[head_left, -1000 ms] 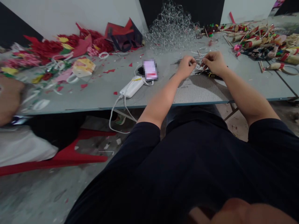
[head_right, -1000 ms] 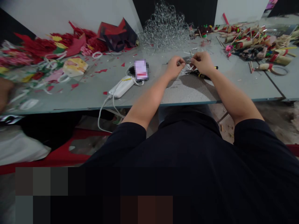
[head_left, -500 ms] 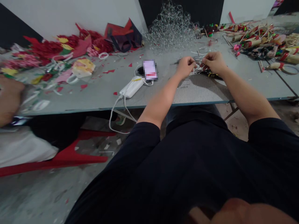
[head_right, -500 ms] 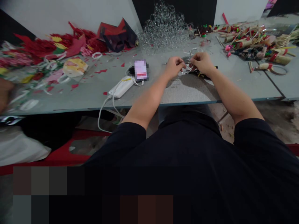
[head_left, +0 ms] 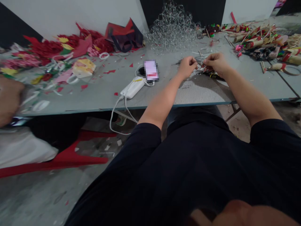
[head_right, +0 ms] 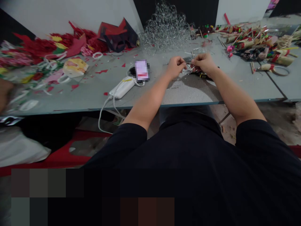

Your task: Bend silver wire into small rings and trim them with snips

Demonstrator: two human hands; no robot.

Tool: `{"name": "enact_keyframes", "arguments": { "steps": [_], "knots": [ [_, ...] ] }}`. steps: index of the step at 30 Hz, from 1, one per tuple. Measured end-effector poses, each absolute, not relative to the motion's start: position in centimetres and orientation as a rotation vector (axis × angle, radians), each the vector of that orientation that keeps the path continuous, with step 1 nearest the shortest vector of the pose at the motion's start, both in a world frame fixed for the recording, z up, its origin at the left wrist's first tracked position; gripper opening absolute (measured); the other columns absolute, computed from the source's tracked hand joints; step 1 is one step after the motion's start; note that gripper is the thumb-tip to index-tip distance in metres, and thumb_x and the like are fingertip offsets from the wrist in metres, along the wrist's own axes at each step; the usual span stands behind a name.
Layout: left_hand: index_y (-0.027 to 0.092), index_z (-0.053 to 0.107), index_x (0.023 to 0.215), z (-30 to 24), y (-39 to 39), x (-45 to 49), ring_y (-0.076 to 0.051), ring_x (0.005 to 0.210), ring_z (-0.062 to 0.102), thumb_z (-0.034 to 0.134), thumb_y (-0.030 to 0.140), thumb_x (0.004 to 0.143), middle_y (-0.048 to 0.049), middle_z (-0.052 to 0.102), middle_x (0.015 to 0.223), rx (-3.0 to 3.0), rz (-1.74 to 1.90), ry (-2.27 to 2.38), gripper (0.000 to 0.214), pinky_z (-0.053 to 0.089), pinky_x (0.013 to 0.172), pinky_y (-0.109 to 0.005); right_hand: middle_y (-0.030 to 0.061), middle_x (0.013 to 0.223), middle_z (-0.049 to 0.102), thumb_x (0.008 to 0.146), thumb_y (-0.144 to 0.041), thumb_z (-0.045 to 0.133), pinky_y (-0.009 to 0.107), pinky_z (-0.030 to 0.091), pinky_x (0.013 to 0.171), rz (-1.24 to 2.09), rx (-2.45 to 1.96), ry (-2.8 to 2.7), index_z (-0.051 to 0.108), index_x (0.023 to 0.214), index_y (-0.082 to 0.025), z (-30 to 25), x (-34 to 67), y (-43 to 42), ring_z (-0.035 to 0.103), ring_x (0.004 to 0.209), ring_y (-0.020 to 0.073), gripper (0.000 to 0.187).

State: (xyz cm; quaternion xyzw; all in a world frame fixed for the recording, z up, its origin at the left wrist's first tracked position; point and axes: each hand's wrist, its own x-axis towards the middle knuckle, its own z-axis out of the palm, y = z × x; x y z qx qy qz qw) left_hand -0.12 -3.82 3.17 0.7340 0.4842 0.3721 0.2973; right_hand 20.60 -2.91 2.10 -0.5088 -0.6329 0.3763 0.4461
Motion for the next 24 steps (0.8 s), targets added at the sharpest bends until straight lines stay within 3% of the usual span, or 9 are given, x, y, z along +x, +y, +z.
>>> {"name": "enact_keyframes", "arguments": {
  "steps": [6, 11, 15, 20, 24],
  "knots": [
    [0.031, 0.059, 0.080, 0.7, -1.0, -0.3, -0.021, 0.087, 0.076, 0.072, 0.001, 0.111, -0.0009, 0.086, 0.090, 1.863, 1.144, 1.278, 0.045, 0.063, 0.086, -0.033, 0.0060, 0.082, 0.075, 0.099, -0.049, 0.116, 0.043, 0.069, 0.069, 0.969, -1.251, -1.559, 0.064, 0.082, -0.030, 1.7, 21.0, -2.3, 0.079, 0.084, 0.0304, 0.058],
    [0.033, 0.064, 0.082, 0.8, -1.6, -0.2, -0.024, 0.089, 0.077, 0.078, 0.000, 0.110, 0.0002, 0.078, 0.077, 1.620, 1.159, 1.198, 0.045, 0.062, 0.081, -0.029, 0.0048, 0.077, 0.071, 0.093, -0.043, 0.123, 0.040, 0.067, 0.067, 0.997, -1.270, -1.505, 0.066, 0.085, -0.030, 1.8, 20.9, -2.1, 0.078, 0.079, 0.0295, 0.060],
    [0.033, 0.062, 0.078, 0.6, -1.6, -0.2, -0.023, 0.093, 0.076, 0.077, 0.000, 0.110, -0.0009, 0.080, 0.081, 1.669, 1.170, 1.195, 0.049, 0.062, 0.085, -0.030, 0.0033, 0.076, 0.070, 0.094, -0.037, 0.122, 0.040, 0.065, 0.072, 0.981, -1.257, -1.494, 0.065, 0.087, -0.029, 1.4, 20.8, -1.8, 0.075, 0.078, 0.0276, 0.059],
    [0.030, 0.059, 0.074, 0.0, -0.8, -0.3, -0.020, 0.092, 0.073, 0.074, -0.001, 0.112, -0.0006, 0.077, 0.081, 1.710, 1.191, 1.195, 0.051, 0.059, 0.086, -0.029, 0.0026, 0.078, 0.072, 0.103, -0.042, 0.117, 0.043, 0.065, 0.086, 0.955, -1.256, -1.523, 0.066, 0.092, -0.028, 0.7, 20.8, -1.1, 0.071, 0.081, 0.0236, 0.054],
    [0.030, 0.070, 0.085, 0.3, -0.9, -0.2, -0.021, 0.087, 0.072, 0.073, -0.001, 0.113, -0.0005, 0.075, 0.076, 1.606, 1.203, 1.164, 0.042, 0.058, 0.080, -0.028, 0.0025, 0.078, 0.070, 0.094, -0.048, 0.121, 0.047, 0.066, 0.084, 0.952, -1.219, -1.551, 0.064, 0.090, -0.030, 0.5, 20.9, -0.5, 0.075, 0.083, 0.0293, 0.060]
  ]
}}
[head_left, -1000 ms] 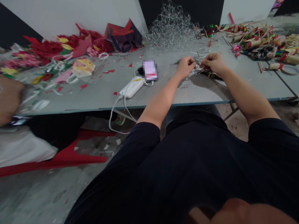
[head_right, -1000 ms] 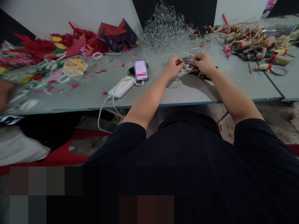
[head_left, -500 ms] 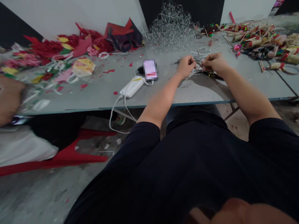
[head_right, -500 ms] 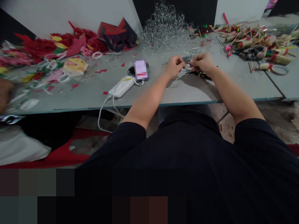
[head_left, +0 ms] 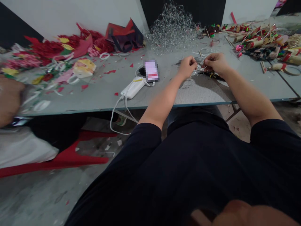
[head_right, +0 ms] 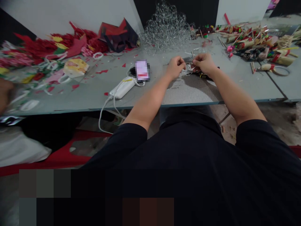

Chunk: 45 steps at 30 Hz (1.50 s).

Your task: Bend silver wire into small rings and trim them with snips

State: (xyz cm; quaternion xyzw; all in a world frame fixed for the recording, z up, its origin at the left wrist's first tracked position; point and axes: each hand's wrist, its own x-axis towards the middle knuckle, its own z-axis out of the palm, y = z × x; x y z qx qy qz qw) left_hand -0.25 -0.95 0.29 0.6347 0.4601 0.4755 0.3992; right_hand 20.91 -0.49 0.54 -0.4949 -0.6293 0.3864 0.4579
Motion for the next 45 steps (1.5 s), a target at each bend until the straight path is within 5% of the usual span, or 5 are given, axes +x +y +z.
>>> {"name": "enact_keyframes", "arguments": {
  "steps": [22, 28, 32, 38, 45],
  "knots": [
    [0.025, 0.066, 0.085, 1.7, -2.5, 0.5, -0.021, 0.113, 0.080, 0.076, -0.014, 0.098, -0.0030, 0.081, 0.096, 1.572, 1.126, 1.169, 0.042, 0.057, 0.100, -0.029, 0.0033, 0.074, 0.071, 0.094, -0.037, 0.108, 0.057, 0.071, 0.093, 0.499, -1.288, -1.822, 0.069, 0.078, -0.032, -1.3, 20.8, 1.0, 0.080, 0.084, 0.0338, 0.043],
    [0.024, 0.079, 0.108, 1.7, -2.9, -0.3, -0.025, 0.114, 0.083, 0.081, 0.025, 0.123, -0.0046, 0.087, 0.106, 1.482, 1.025, 1.091, 0.016, 0.057, 0.095, -0.034, 0.0056, 0.082, 0.076, 0.099, -0.048, 0.107, 0.058, 0.071, 0.098, 0.515, -1.369, -1.780, 0.064, 0.081, -0.034, -0.7, 20.3, 0.1, 0.083, 0.098, 0.0370, 0.049],
    [0.022, 0.077, 0.105, 0.6, -1.6, -0.8, -0.023, 0.095, 0.081, 0.066, 0.055, 0.135, -0.0074, 0.083, 0.107, 1.365, 1.002, 0.959, 0.047, 0.052, 0.080, -0.032, 0.0066, 0.091, 0.083, 0.097, -0.046, 0.102, 0.063, 0.072, 0.104, 0.516, -1.354, -1.756, 0.065, 0.080, -0.036, -0.5, 20.4, -0.5, 0.083, 0.101, 0.0384, 0.042],
    [0.022, 0.078, 0.105, 0.1, -1.5, -0.7, -0.019, 0.076, 0.070, 0.068, 0.018, 0.119, -0.0059, 0.085, 0.102, 1.312, 1.018, 0.933, 0.018, 0.053, 0.074, -0.030, 0.0056, 0.087, 0.079, 0.088, -0.052, 0.111, 0.063, 0.072, 0.098, 0.628, -1.246, -1.661, 0.065, 0.081, -0.037, -0.7, 20.2, -0.4, 0.081, 0.101, 0.0401, 0.049],
    [0.022, 0.081, 0.104, 0.4, -2.1, -1.1, -0.027, 0.090, 0.078, 0.081, 0.017, 0.108, -0.0105, 0.088, 0.107, 1.309, 0.961, 0.920, 0.007, 0.062, 0.081, -0.032, 0.0065, 0.086, 0.076, 0.087, -0.058, 0.113, 0.063, 0.072, 0.102, 0.509, -1.222, -1.707, 0.068, 0.081, -0.036, -0.6, 19.9, -0.6, 0.081, 0.106, 0.0418, 0.050]
  ]
}}
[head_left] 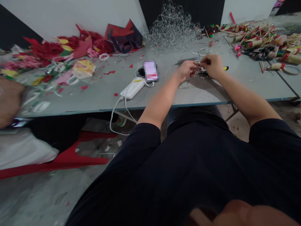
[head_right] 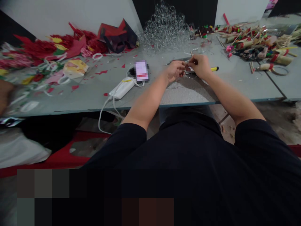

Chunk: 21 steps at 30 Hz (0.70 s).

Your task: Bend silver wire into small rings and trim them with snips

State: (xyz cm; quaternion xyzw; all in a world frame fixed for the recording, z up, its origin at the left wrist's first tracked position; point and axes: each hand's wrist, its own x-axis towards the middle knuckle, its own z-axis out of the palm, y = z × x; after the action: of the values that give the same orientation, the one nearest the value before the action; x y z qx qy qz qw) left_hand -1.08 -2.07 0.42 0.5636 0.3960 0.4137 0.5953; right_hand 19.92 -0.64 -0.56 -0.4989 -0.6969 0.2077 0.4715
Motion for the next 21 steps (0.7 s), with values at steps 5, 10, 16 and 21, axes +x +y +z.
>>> {"name": "enact_keyframes", "arguments": {
  "steps": [5, 10, 16, 21],
  "knots": [
    [0.020, 0.076, 0.100, 0.80, -2.63, -0.69, -0.017, 0.073, 0.073, 0.071, 0.008, 0.116, -0.0056, 0.078, 0.088, 1.262, 0.950, 0.973, 0.021, 0.057, 0.076, -0.025, 0.0103, 0.089, 0.080, 0.091, -0.054, 0.114, 0.065, 0.069, 0.114, 0.487, -1.160, -1.727, 0.067, 0.080, -0.034, -0.25, 19.56, -0.92, 0.080, 0.105, 0.0414, 0.052],
    [0.022, 0.072, 0.095, 0.86, -2.74, -0.54, -0.016, 0.072, 0.072, 0.078, 0.018, 0.122, -0.0025, 0.071, 0.082, 1.257, 0.963, 0.967, 0.028, 0.056, 0.073, -0.025, 0.0072, 0.090, 0.080, 0.086, -0.058, 0.115, 0.063, 0.070, 0.108, 0.464, -1.196, -1.691, 0.066, 0.082, -0.034, 0.12, 19.18, -1.40, 0.081, 0.104, 0.0411, 0.055],
    [0.018, 0.073, 0.086, 0.67, -2.37, -0.56, -0.010, 0.062, 0.053, 0.067, 0.015, 0.131, -0.0016, 0.062, 0.079, 1.309, 0.956, 0.874, 0.046, 0.043, 0.064, -0.025, 0.0049, 0.095, 0.084, 0.077, -0.084, 0.114, 0.063, 0.072, 0.095, 0.528, -1.208, -1.653, 0.067, 0.083, -0.038, -0.10, 19.24, -1.49, 0.082, 0.108, 0.0419, 0.066],
    [0.020, 0.070, 0.084, 0.76, -2.45, -0.45, -0.012, 0.064, 0.052, 0.066, 0.014, 0.131, -0.0004, 0.060, 0.078, 1.283, 0.947, 0.903, 0.048, 0.044, 0.066, -0.027, 0.0057, 0.095, 0.082, 0.080, -0.073, 0.116, 0.059, 0.071, 0.089, 0.581, -1.165, -1.641, 0.067, 0.082, -0.037, -0.41, 19.15, -1.39, 0.083, 0.113, 0.0415, 0.061]
  ]
}}
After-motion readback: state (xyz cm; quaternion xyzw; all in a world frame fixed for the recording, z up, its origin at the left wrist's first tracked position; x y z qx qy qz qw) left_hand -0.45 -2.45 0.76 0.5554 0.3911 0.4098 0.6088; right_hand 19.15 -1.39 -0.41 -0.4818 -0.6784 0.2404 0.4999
